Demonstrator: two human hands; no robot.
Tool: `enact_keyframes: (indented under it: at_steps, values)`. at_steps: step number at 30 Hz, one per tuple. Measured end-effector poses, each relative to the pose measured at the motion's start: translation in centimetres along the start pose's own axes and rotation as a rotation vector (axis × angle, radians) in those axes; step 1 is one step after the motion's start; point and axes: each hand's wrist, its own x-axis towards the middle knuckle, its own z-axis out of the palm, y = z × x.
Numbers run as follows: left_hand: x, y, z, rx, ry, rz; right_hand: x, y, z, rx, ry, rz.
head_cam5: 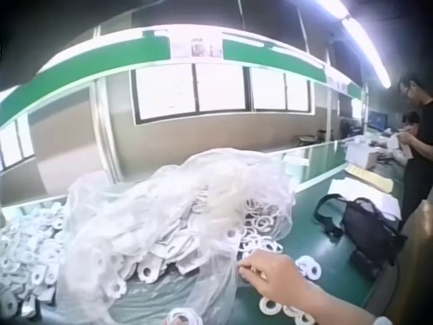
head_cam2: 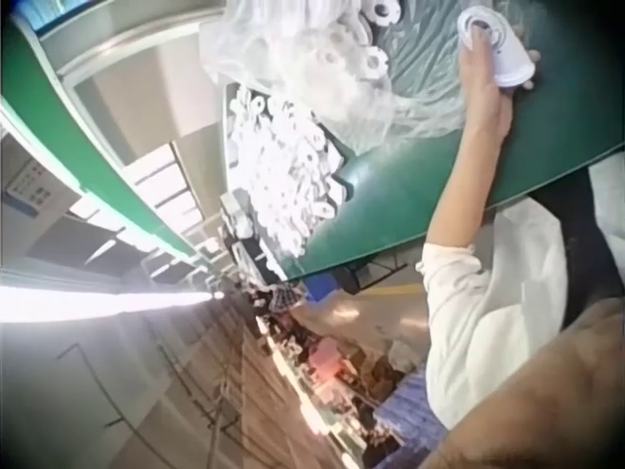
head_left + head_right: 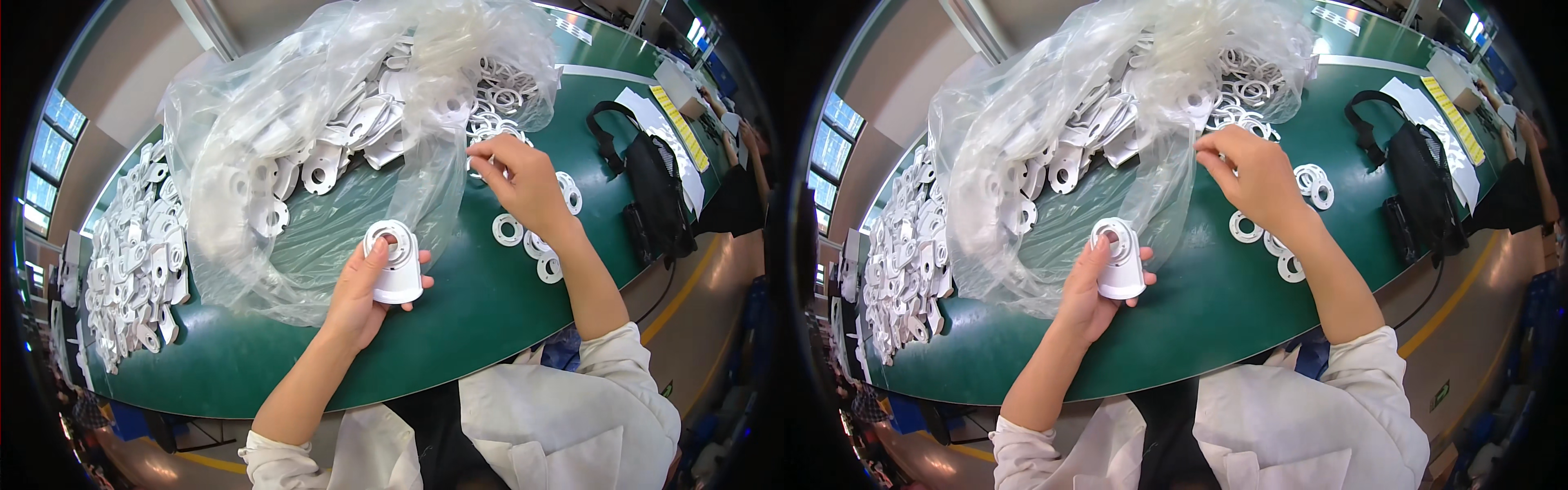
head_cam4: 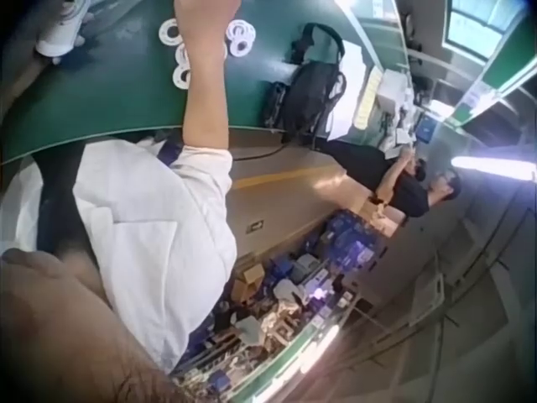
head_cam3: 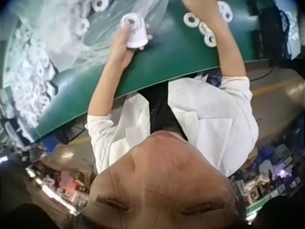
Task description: Assembling white plastic housing units by inserting circular ring components into them.
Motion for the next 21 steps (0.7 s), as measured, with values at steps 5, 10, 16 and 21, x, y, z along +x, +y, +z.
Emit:
enact_keyframes:
  at_steps: [5,10,16,21]
  values:
    - [0.2,-0.3,-0.2,-0.033,0.028,0.042,-1.0,2.2,0.3,-0.471,-0.149,-0.104]
    - [0.4,-0.3,-0.1,-0.127,-0.012,-0.008,0.8,2.0,-0.6,-0.214,0.198,-0.064]
    - [0.5,-0.4,-0.2,-0.027,-0.002,0.020,1.5,1.8,-2.2,-0.151,0.515,-0.131]
    - [0.6,-0.4,-0.3,-0.033,0.010,0.019,0.8,2.6,-2.4,0.014,0.098,0.366]
